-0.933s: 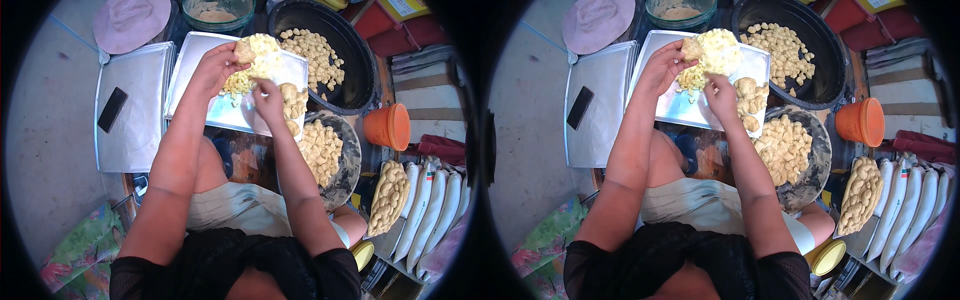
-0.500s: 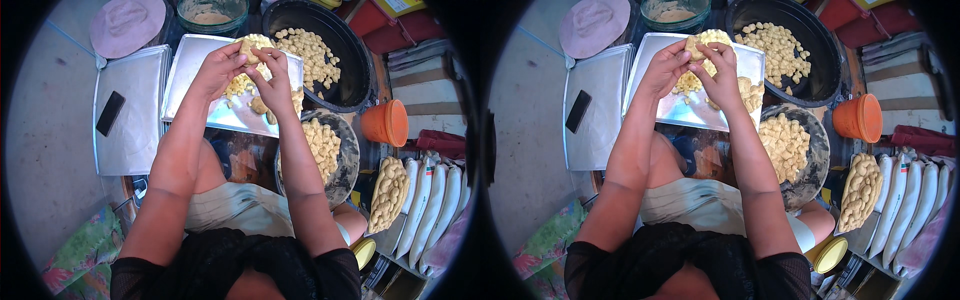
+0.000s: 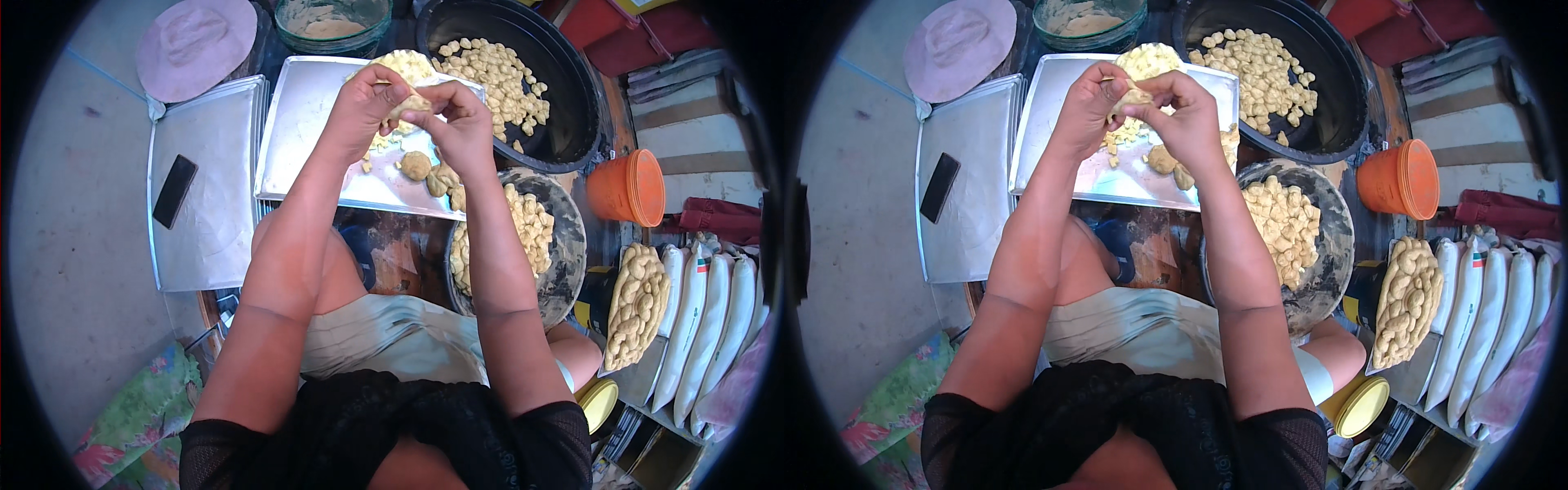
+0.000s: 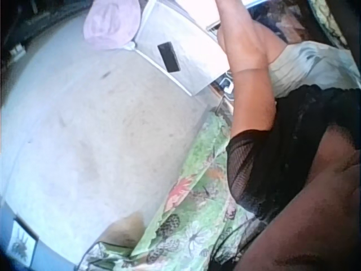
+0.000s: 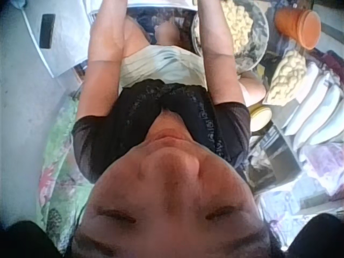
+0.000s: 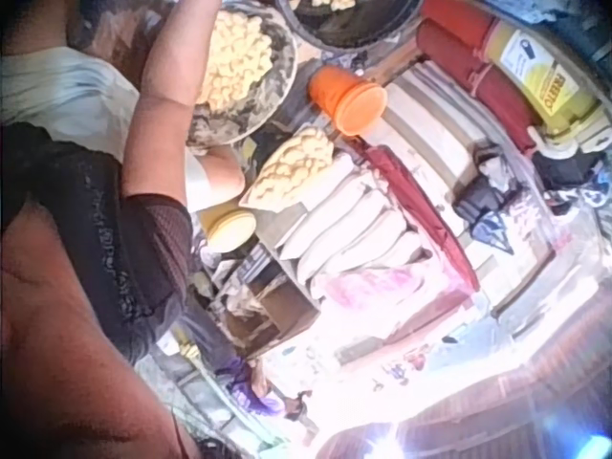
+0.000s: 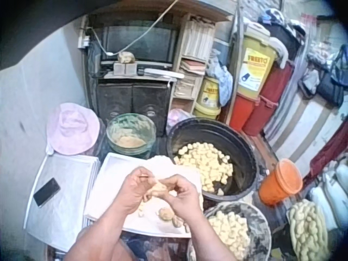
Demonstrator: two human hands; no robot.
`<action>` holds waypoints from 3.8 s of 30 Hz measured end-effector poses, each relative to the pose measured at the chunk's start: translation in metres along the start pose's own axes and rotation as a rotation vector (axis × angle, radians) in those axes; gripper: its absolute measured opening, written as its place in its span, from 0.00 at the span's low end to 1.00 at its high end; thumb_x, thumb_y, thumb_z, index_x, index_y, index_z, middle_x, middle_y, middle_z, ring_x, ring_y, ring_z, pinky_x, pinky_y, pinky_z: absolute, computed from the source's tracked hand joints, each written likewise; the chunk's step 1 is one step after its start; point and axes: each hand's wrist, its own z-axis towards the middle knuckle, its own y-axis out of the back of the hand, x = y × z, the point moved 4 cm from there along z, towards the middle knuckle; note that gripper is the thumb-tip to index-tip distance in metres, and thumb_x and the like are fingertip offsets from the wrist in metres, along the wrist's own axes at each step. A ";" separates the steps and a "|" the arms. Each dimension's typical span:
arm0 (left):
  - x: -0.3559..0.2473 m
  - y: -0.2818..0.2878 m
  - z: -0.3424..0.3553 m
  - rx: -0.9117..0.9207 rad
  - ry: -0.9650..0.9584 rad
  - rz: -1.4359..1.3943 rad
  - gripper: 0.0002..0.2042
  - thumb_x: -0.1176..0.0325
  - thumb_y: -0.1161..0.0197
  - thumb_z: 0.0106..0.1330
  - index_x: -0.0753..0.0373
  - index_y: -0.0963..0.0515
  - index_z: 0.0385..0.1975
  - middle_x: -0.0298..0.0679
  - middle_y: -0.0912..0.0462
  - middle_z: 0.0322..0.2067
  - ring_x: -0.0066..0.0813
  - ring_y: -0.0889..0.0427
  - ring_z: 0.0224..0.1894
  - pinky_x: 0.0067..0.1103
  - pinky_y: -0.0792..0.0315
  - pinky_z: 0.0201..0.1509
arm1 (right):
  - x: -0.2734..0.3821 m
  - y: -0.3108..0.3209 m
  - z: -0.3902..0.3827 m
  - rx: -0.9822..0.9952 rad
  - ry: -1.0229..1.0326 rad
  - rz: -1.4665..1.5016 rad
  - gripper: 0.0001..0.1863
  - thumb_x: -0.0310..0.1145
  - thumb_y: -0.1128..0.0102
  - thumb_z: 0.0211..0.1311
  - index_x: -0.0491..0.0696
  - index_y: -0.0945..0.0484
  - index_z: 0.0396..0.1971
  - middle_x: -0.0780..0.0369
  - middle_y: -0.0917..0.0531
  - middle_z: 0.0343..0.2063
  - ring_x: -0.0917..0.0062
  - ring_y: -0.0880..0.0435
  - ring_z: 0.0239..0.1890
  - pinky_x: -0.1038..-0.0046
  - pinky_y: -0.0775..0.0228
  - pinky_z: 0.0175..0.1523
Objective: The person wraps dough around pieces of filling to form dough balls by hand and presses dough pieces in a bowl.
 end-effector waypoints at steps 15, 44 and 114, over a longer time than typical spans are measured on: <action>0.009 0.000 0.004 -0.169 0.069 0.573 0.39 0.31 0.66 0.65 0.64 0.32 0.56 0.45 0.26 0.50 0.27 0.23 0.40 0.20 0.26 0.38 | 0.041 0.061 -0.020 -0.438 0.635 -0.666 0.17 0.24 0.43 0.60 0.45 0.26 0.51 0.52 0.32 0.59 0.66 0.29 0.57 0.67 0.32 0.55; -0.002 0.036 0.002 -0.499 0.027 0.132 0.13 0.62 0.40 0.66 0.65 0.26 0.42 0.38 0.20 0.35 0.24 0.21 0.36 0.19 0.23 0.34 | -0.110 -0.050 -0.055 0.320 -0.220 -0.635 0.15 0.33 0.35 0.49 0.52 0.18 0.40 0.58 0.22 0.35 0.62 0.21 0.43 0.65 0.30 0.48; 0.022 -0.002 0.010 -0.274 0.105 0.469 0.27 0.45 0.54 0.70 0.64 0.26 0.50 0.39 0.24 0.50 0.28 0.26 0.51 0.23 0.33 0.54 | -0.057 0.101 -0.033 0.039 -0.479 -0.918 0.28 0.43 0.33 0.52 0.50 0.27 0.53 0.53 0.23 0.51 0.62 0.25 0.55 0.64 0.33 0.57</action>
